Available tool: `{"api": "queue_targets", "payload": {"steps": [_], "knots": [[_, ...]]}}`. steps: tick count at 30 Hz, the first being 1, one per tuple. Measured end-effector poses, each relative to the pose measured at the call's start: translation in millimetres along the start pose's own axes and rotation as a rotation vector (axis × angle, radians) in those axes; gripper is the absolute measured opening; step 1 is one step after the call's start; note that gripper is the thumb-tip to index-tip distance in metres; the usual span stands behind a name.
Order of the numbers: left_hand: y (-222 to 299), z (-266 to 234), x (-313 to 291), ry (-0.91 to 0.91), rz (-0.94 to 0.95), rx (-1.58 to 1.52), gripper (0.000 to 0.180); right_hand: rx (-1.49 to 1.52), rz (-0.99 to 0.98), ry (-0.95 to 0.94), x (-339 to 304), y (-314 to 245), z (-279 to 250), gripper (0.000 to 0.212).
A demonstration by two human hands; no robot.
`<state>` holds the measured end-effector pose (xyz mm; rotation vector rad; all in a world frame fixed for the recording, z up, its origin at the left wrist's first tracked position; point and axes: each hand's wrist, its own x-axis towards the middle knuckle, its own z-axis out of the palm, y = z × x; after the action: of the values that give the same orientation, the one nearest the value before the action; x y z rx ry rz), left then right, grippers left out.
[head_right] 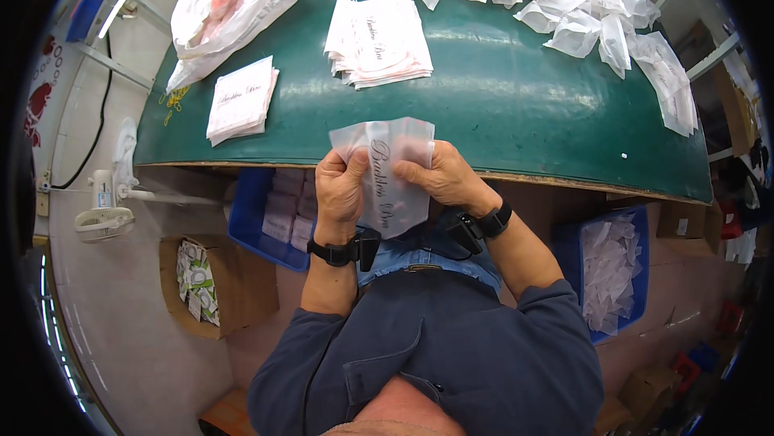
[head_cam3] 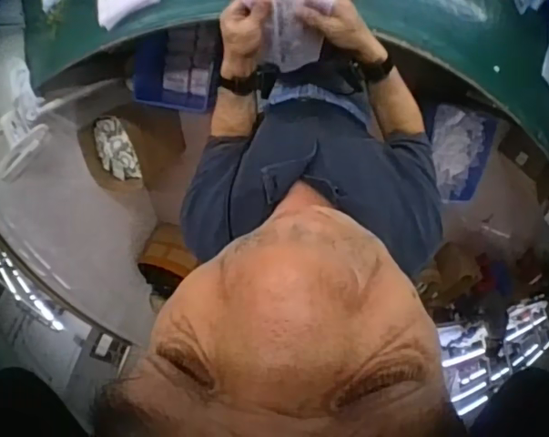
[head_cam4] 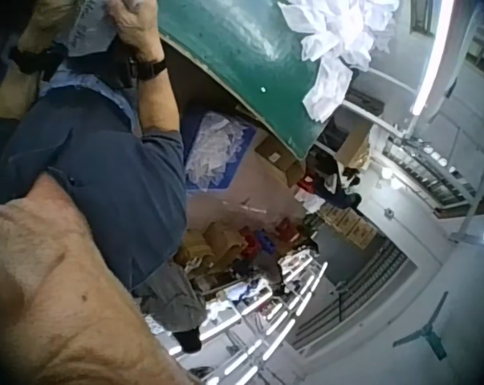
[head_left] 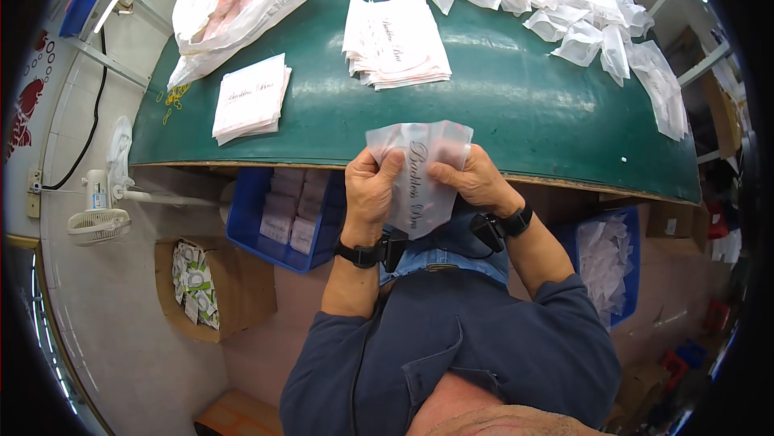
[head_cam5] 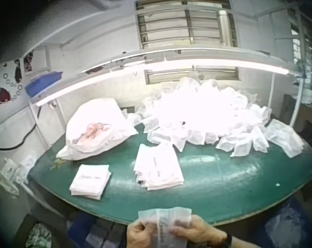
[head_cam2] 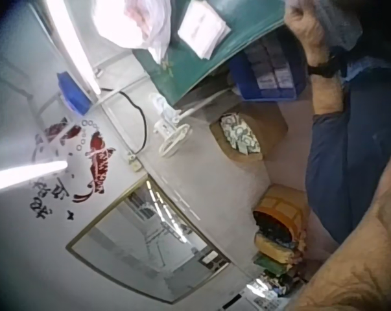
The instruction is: The person picks up a plastic bag, opens it by hand, and turns it over to inspect it. They then place the bag onto a stack of bags on the table and repeat the process.
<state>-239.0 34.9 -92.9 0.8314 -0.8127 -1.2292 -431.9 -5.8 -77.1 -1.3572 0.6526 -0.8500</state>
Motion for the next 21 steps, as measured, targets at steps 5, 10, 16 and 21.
{"api": "queue_targets", "payload": {"steps": [5, 10, 16, 21], "knots": [[-8.7, -5.0, 1.1, 0.017, 0.043, 0.05, 0.027, -0.042, 0.037, -0.013, 1.9, 8.3, -1.7, 0.02], [4.7, 8.1, 7.5, 0.295, 0.543, 0.598, 0.026, -0.117, -0.165, 0.205, 1.7, -5.5, 9.9, 0.019], [29.5, 24.9, -8.0, 0.165, 0.674, 0.983, 0.027, -0.604, -0.429, 0.211, 1.0, -12.5, 18.5, 0.02], [4.1, 1.1, -10.3, -0.071, 0.066, 0.328, 0.03, -0.751, -0.619, 0.108, 2.8, -7.4, 21.4, 0.021]]}}
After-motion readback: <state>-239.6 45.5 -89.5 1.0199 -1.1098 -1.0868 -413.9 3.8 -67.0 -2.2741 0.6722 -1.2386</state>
